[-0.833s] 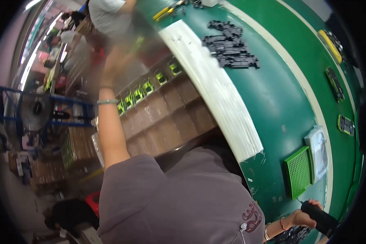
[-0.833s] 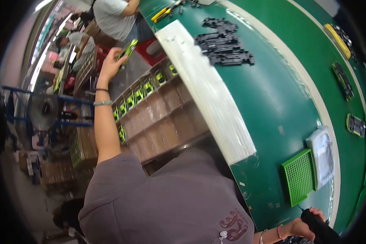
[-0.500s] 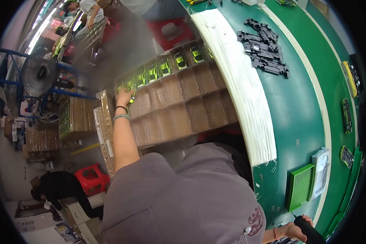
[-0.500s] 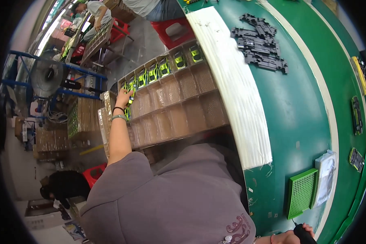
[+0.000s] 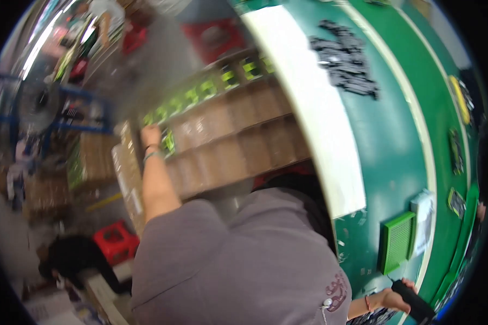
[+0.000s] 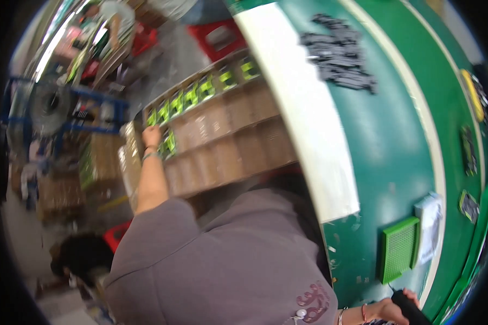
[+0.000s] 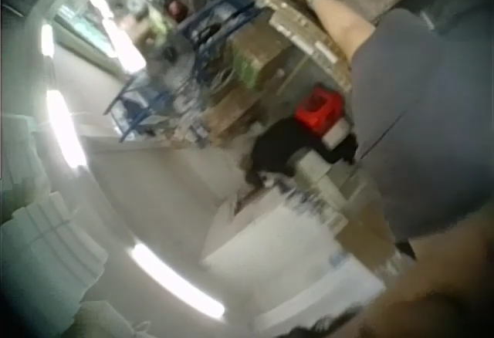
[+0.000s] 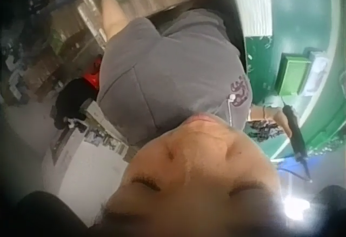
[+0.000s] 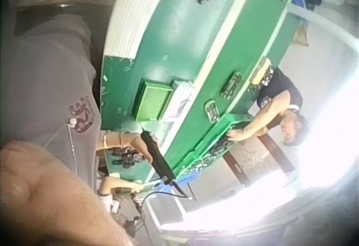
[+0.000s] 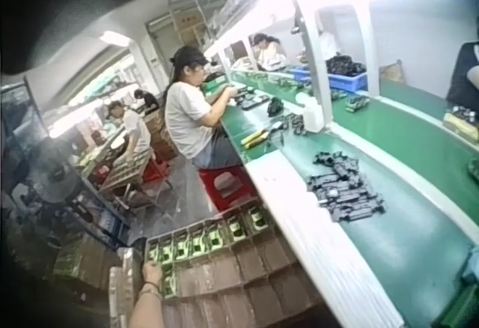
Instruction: The person takes toy cars from a conveyor belt, fastens screws into their undersides using an electric screwdriver, and places the assembled cars into a packaging box.
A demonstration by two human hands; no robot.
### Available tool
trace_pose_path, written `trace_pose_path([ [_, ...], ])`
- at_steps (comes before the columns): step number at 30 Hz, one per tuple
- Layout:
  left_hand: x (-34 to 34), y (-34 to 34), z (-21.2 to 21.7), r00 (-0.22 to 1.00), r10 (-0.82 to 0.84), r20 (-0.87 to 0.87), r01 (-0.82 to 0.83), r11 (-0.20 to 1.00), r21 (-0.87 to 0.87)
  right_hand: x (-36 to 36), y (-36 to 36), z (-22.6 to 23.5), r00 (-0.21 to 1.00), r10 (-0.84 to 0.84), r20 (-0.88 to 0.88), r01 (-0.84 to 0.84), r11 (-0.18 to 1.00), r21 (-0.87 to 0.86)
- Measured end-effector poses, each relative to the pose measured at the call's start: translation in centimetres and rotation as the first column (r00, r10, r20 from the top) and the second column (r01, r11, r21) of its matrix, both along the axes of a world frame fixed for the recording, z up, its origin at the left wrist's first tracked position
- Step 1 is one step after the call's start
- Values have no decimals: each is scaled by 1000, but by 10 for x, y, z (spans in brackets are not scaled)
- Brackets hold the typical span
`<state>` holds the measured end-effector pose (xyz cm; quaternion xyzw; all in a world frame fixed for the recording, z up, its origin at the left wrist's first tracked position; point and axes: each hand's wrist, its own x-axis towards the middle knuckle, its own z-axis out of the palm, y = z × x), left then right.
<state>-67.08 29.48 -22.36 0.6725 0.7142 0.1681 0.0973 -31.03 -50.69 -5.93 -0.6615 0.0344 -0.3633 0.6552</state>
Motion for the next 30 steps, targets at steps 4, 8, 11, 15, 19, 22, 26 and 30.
trace_pose_path([
  [4, 84, 15, 34, 945, -279, 167, 233, 939, 253, -18, 49, 7, 994, -103, -41, 102, 994, -27],
  [8, 223, -13, 132, 522, -673, 524, 564, 733, 379, -13, 72, -1, 996, -89, 14, 88, 996, 25],
  [11, 344, -183, 263, -74, -906, 417, 880, 137, 455, -21, 67, 3, 1000, -4, 9, 4, 1000, 20],
  [15, 362, -360, 383, -543, -775, -323, 608, -628, 486, -26, 76, 20, 997, -57, 48, 54, 998, 44],
  [19, 368, -423, 418, -726, -553, -409, 589, -807, 45, -16, 80, 4, 1000, -2, 25, 0, 996, 88],
  [22, 372, -438, 429, -734, -540, -411, 570, -819, 59, -18, 74, 13, 998, -55, 6, 54, 993, 103],
  [26, 375, -470, 440, -737, -512, -441, 549, -834, 50, -15, 75, 28, 1000, 1, 1, -1, 984, 176],
  [30, 377, -481, 448, -741, -501, -447, 541, -840, 43, -17, 71, 12, 1000, 9, -27, -5, 986, 166],
])
